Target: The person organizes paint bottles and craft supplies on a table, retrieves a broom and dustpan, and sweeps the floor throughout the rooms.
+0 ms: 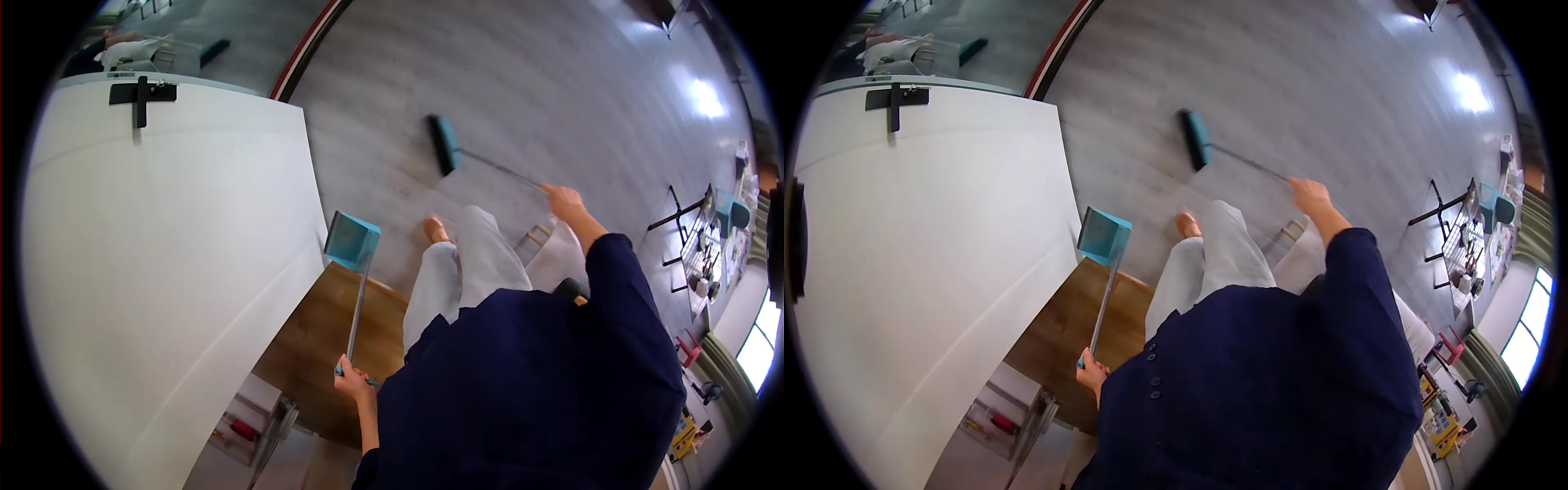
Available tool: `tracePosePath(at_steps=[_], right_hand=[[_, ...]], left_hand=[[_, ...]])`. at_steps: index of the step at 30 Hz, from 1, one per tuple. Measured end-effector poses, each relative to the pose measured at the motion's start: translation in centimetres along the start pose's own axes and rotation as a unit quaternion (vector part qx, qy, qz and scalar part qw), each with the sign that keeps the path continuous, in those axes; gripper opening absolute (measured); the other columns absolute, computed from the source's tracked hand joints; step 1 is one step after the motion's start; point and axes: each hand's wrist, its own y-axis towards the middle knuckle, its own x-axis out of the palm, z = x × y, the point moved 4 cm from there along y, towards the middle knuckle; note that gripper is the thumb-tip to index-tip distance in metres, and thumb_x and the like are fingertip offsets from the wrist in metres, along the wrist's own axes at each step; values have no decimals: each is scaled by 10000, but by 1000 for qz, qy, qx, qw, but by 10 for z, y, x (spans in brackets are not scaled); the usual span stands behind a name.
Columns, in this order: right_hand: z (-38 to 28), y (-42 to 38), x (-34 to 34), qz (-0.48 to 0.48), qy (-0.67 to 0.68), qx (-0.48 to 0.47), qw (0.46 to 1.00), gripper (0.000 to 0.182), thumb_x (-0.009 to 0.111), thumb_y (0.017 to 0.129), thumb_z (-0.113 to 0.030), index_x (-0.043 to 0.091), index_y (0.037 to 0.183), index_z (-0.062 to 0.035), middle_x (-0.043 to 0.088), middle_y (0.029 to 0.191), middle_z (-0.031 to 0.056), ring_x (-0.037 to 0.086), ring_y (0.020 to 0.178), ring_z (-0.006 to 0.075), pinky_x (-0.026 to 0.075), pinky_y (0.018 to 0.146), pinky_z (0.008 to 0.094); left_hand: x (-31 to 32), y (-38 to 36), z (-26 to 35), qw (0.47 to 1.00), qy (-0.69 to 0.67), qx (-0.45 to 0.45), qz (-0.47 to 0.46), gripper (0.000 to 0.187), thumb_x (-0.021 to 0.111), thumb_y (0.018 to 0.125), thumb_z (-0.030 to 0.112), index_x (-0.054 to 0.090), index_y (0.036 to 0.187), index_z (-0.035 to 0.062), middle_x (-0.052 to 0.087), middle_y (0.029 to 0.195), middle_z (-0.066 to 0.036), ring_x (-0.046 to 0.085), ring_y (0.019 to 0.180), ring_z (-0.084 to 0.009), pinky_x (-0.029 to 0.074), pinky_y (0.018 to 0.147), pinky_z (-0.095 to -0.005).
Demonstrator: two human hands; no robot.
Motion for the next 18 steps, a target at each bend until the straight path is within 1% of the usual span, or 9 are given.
tracePosePath(at_steps=[3,7,9,11,12,13,15,17,18], right_hand=[[33,13,-13,22,37,72,996,404,457,891,-149,450,1296,-155,648,955,173,618,903,368,498,729,462],[14,14,-43,-6,45,53,998,562,484,858,-83,330,1397,-123,650,898,185,639,840,343,500,694,462],[-23,26,-73,-76,39,-16,996,631,503,834,-54,292,1425,-122,655,852,166,650,773,322,510,648,436],[-64,68,-80,-43,8,-130,991,659,521,816,-38,299,1425,-157,656,818,148,652,733,308,517,617,413],[-89,92,-92,-85,5,-156,984,643,526,819,-51,322,1413,-193,651,799,134,652,735,300,518,610,409],[-114,117,-103,-48,-17,-209,977,559,540,822,-77,403,1350,-203,647,806,128,654,739,294,520,601,409],[-150,175,-100,-8,7,-233,972,350,534,856,-126,510,1201,-183,658,867,111,663,789,290,530,619,402],[-153,208,-112,-29,-19,-219,975,323,515,864,-117,521,1182,-174,668,893,104,664,812,298,533,645,405],[-134,220,-126,-57,23,-172,983,283,498,874,-123,558,1148,-157,667,940,110,661,855,294,538,667,410]], left_hand=[[24,0,15,999,-12,-28,18,229,573,906,214,632,931,-6,405,482,16,345,368,-65,286,331,-235],[55,0,36,997,-27,-62,27,244,595,892,242,641,890,2,401,478,15,344,364,-72,289,334,-238],[73,-8,59,996,-18,-71,51,249,604,885,251,646,877,6,398,477,15,343,362,-75,288,336,-238],[99,-22,92,997,5,-47,54,231,608,882,253,646,919,28,401,486,17,340,365,-75,288,341,-232],[117,-31,113,998,11,-35,58,227,609,881,253,646,930,35,403,490,17,340,366,-74,288,341,-231],[139,-38,130,998,15,-22,63,224,610,880,253,646,941,41,405,494,18,340,368,-73,289,341,-230],[173,-50,158,999,9,-3,43,219,613,879,254,642,954,51,406,501,21,340,374,-70,290,342,-228],[196,-59,191,999,6,11,36,216,614,878,253,639,959,55,405,505,24,340,379,-67,291,341,-226],[209,-66,204,999,2,9,37,215,614,877,252,638,958,54,403,506,25,341,381,-66,292,341,-226]])
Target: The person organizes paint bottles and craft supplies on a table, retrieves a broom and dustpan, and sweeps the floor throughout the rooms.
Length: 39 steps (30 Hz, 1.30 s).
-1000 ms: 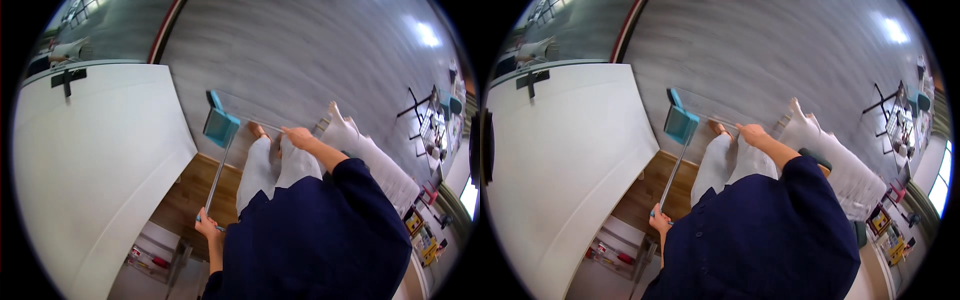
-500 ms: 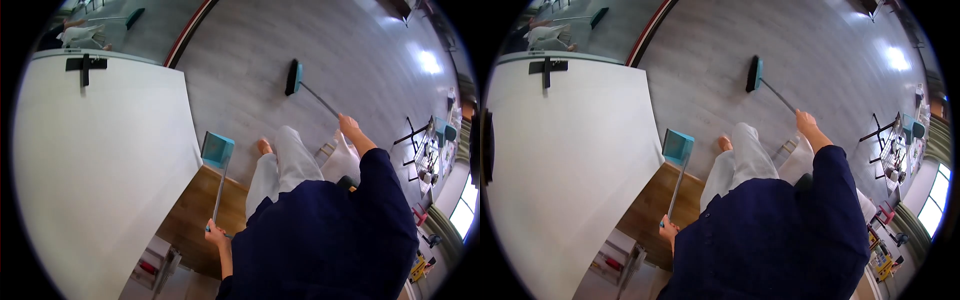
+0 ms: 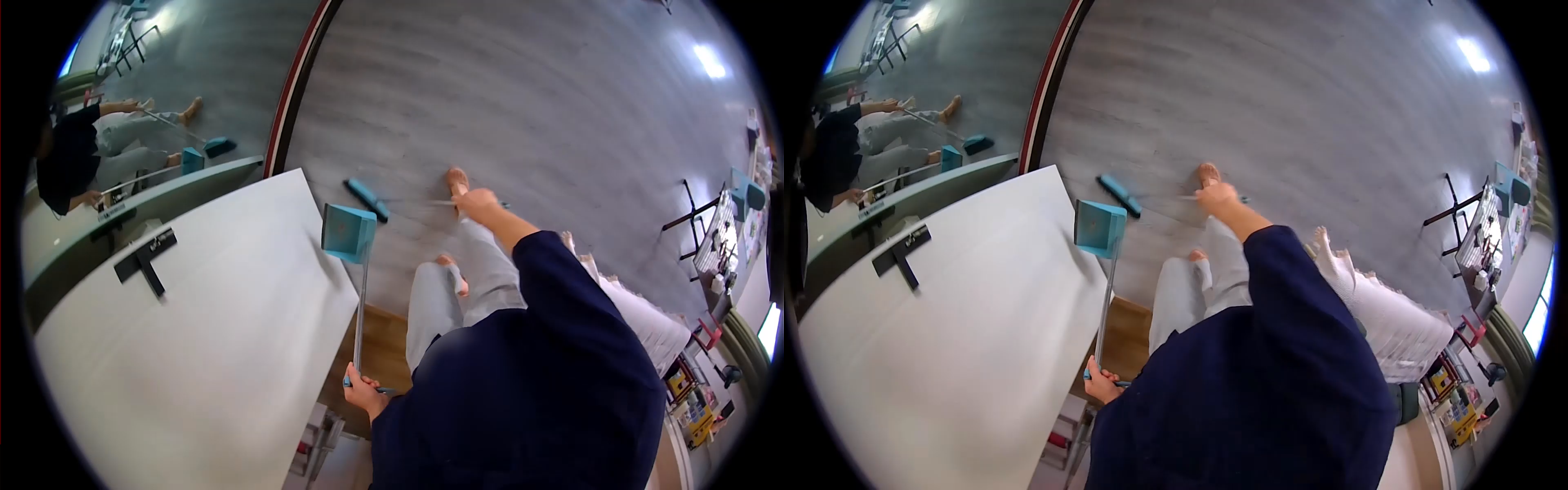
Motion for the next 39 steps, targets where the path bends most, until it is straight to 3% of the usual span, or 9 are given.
tracePosePath(at_steps=[1,7,10,15,21,24,27,33,39], right_hand=[[31,-6,-15,-22,44,49,998,257,480,884,-129,594,1115,-140,666,986,117,658,897,291,542,689,415],[222,-73,-51,61,103,247,962,461,405,928,-148,358,1384,-191,649,992,167,631,916,341,513,749,441],[261,-83,-93,93,88,254,959,475,416,930,-174,335,1397,-166,650,898,194,630,842,367,504,714,447],[215,-61,-173,37,54,179,982,533,440,908,-151,302,1423,-171,648,816,194,630,738,353,491,659,454],[80,126,-243,43,-52,-63,996,486,478,932,-154,367,1401,-214,642,825,111,637,697,245,501,552,365],[9,204,-280,-21,-88,-81,993,370,483,913,-155,501,1278,-205,666,897,81,660,831,265,538,679,340],[21,230,-273,-56,-3,-20,998,330,486,908,-173,533,1234,-187,668,975,77,649,905,281,534,724,370],[180,78,-214,48,222,256,939,424,424,932,-274,419,1355,-301,627,1072,155,597,976,342,485,793,440],[283,-42,-208,77,183,355,913,456,459,917,-241,399,1368,-199,633,976,212,598,922,390,479,764,476]], left_hand=[[13,-5,12,1000,-5,-7,-3,214,614,877,250,637,957,53,402,506,26,341,383,-65,292,340,-225],[71,-12,70,1000,-13,-4,-25,213,602,886,245,629,945,42,393,506,27,336,385,-58,292,344,-212],[103,-13,83,999,-20,-27,-35,208,601,886,242,626,934,41,393,504,24,332,384,-58,296,344,-212],[151,4,91,998,-20,-47,-37,201,620,870,237,612,872,37,410,505,9,344,382,-72,297,339,-219],[181,14,121,998,6,-47,-31,181,627,855,206,607,826,28,430,506,2,375,384,-83,296,330,-235],[194,24,134,997,33,-49,-48,181,620,856,196,632,890,19,431,506,1,387,388,-86,305,332,-240],[205,32,154,995,64,-64,-45,199,621,854,201,637,913,11,439,514,-3,387,389,-87,308,334,-241],[238,58,187,994,83,-16,-68,224,622,860,236,604,843,13,434,516,-12,373,394,-91,321,338,-241],[299,55,244,994,64,4,-89,220,599,879,217,584,853,-1,433,536,2,375,411,-77,310,337,-227]])
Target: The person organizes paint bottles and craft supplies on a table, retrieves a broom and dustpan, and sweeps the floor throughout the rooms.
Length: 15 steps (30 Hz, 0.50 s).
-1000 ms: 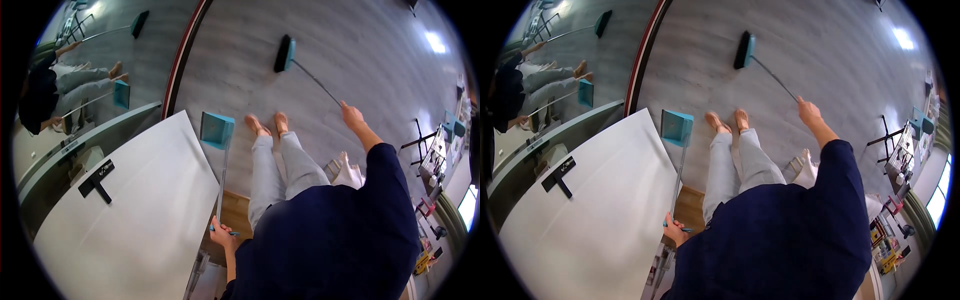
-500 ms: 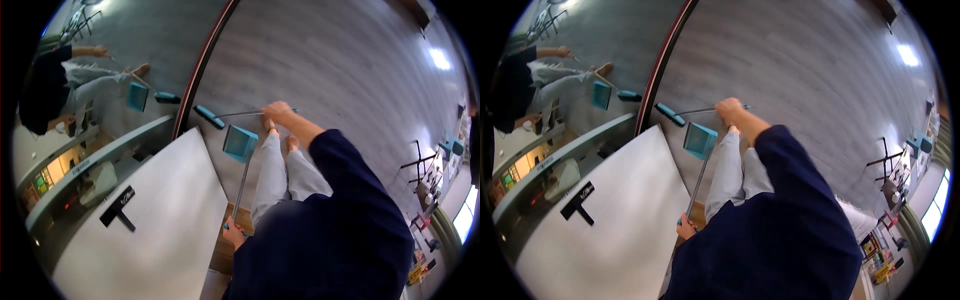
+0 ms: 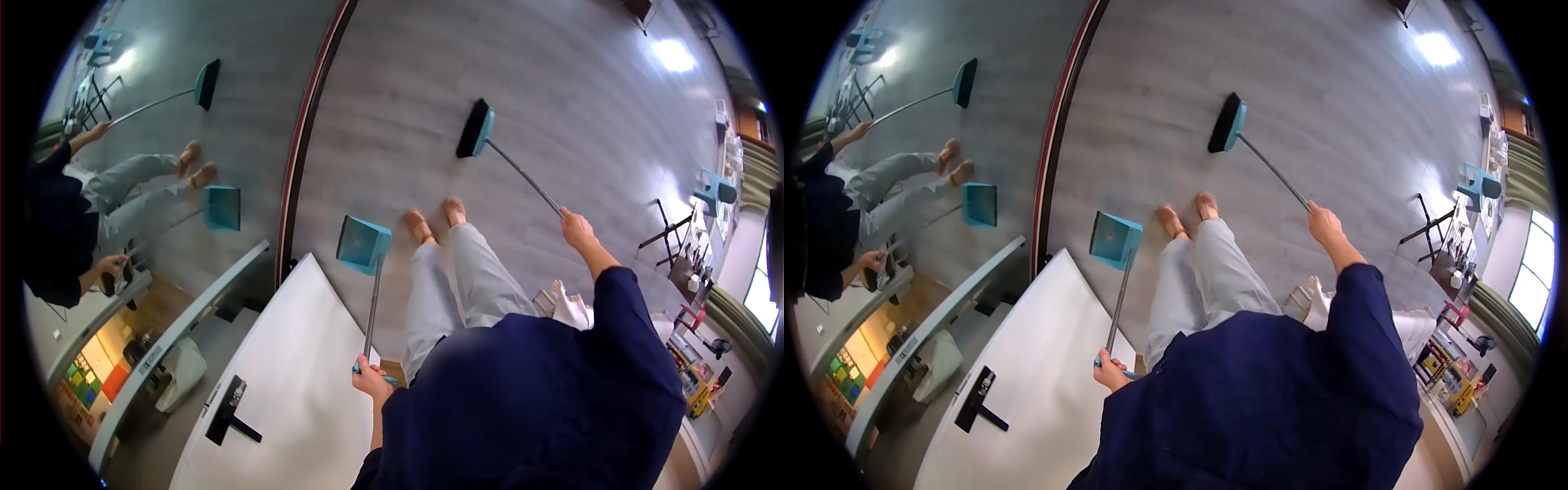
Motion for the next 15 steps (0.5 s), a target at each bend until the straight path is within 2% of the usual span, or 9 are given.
tracePosePath(at_steps=[4,6,9,10,11,13,15], right_hand=[[-18,-11,-25,-3,20,-41,999,468,451,918,-231,383,1375,-158,632,861,242,606,829,409,474,720,497],[-56,4,-38,-30,26,-88,995,485,428,926,-224,340,1399,-163,629,806,231,605,764,407,465,691,506],[-153,62,-72,-69,-20,-176,982,534,453,892,-149,318,1406,-192,645,798,173,629,738,359,494,638,457],[-186,91,-76,-41,-30,-234,971,503,474,872,-125,372,1361,-188,652,818,148,642,762,333,505,629,434],[-224,111,-97,-52,-36,-267,962,410,471,885,-134,434,1293,-159,656,849,136,649,812,323,518,649,424],[-272,179,-72,-25,-43,-298,953,519,535,842,-106,417,1344,-167,662,887,124,647,805,311,517,646,408],[-280,200,-90,-50,-11,-271,961,506,561,825,-117,441,1316,-144,661,926,131,648,840,312,522,683,400]], left_hand=[[32,-4,38,1000,2,1,-28,230,595,883,234,581,851,7,425,526,-2,368,399,-80,305,337,-227],[51,-10,55,999,14,10,-36,220,592,884,230,578,860,12,416,521,0,361,389,-82,304,336,-229],[75,-22,84,998,43,35,-27,208,587,887,220,576,876,12,411,517,1,359,380,-82,297,331,-229],[82,-27,93,997,54,46,-23,204,585,889,215,575,882,11,410,516,1,358,378,-82,293,329,-229],[91,-31,101,996,65,57,-21,199,582,890,210,574,889,10,409,515,1,358,376,-81,289,328,-228],[106,-47,118,996,64,58,-21,190,581,891,199,573,904,10,410,515,1,356,375,-79,284,327,-226],[121,-65,140,995,82,52,-26,179,582,891,185,571,929,10,410,516,1,359,386,-75,283,335,-218]])
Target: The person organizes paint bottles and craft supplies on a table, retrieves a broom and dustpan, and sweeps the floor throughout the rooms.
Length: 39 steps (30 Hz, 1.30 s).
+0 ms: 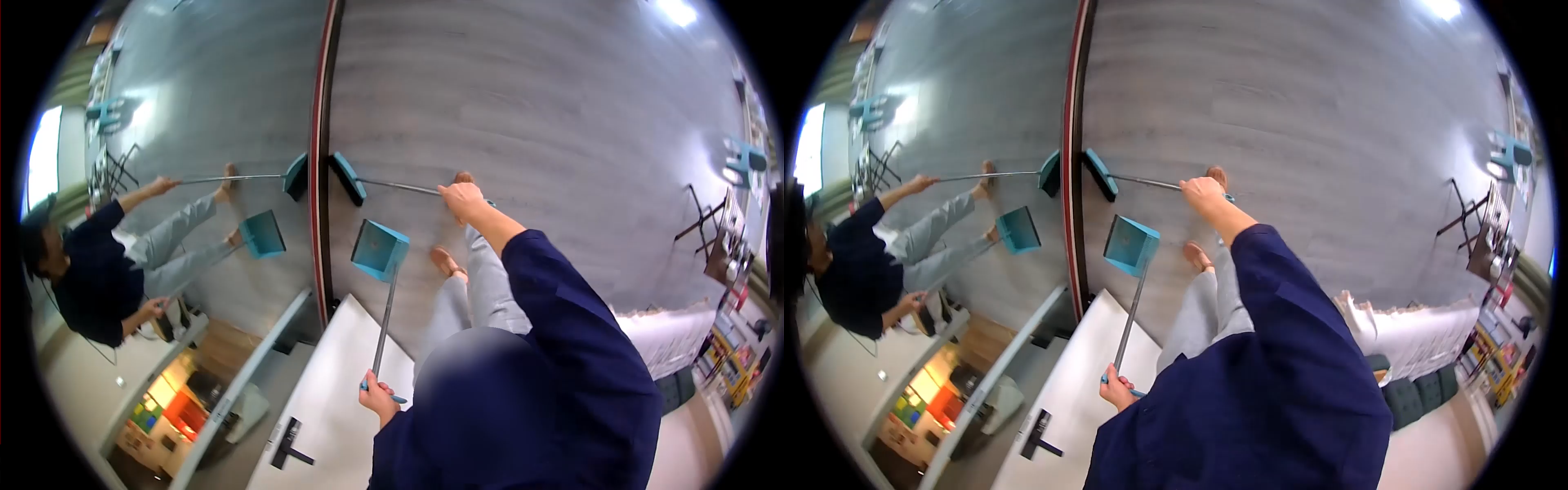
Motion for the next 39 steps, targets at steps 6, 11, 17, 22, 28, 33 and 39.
tracePosePath(at_steps=[6,11,17,22,28,33,39], right_hand=[[151,-95,42,103,221,222,944,452,487,896,-233,424,1340,-291,646,925,157,617,829,360,491,695,467],[257,-281,72,98,188,394,894,444,511,893,-232,447,1332,-218,638,864,199,608,822,390,476,707,483],[249,-290,19,122,169,329,921,505,506,885,-220,370,1370,-182,612,720,210,597,684,404,467,635,507],[197,-102,-81,81,152,172,970,470,409,909,-178,356,1375,-190,635,759,168,623,701,356,488,614,475],[122,105,-194,78,145,96,982,396,493,865,-160,506,1260,-143,650,949,164,631,898,333,518,713,426],[205,55,-181,155,291,262,907,395,486,890,-238,510,1283,-199,621,1105,149,573,1038,331,474,851,423],[284,-108,-144,78,211,466,856,404,499,898,-252,480,1297,-189,632,1034,172,597,979,354,483,804,458]], left_hand=[[66,-28,88,999,27,26,-19,193,601,879,205,582,918,17,415,524,11,372,401,-66,292,347,-209],[120,-24,133,999,22,38,-28,224,610,873,217,598,949,7,419,521,15,374,392,-67,305,345,-212],[168,-20,175,997,14,59,-43,169,626,851,199,597,862,32,439,514,3,386,378,-74,310,334,-218],[194,-20,212,997,15,64,-42,189,633,850,203,605,886,19,432,509,7,389,387,-76,303,340,-217],[231,-14,264,993,22,95,-65,196,604,871,213,647,943,35,441,507,4,389,385,-78,296,329,-225],[268,8,312,992,33,93,-85,196,602,877,215,646,952,40,450,515,6,386,388,-76,310,333,-225],[312,27,359,994,19,42,-96,185,620,868,216,644,965,60,452,532,6,378,393,-75,313,352,-229]])
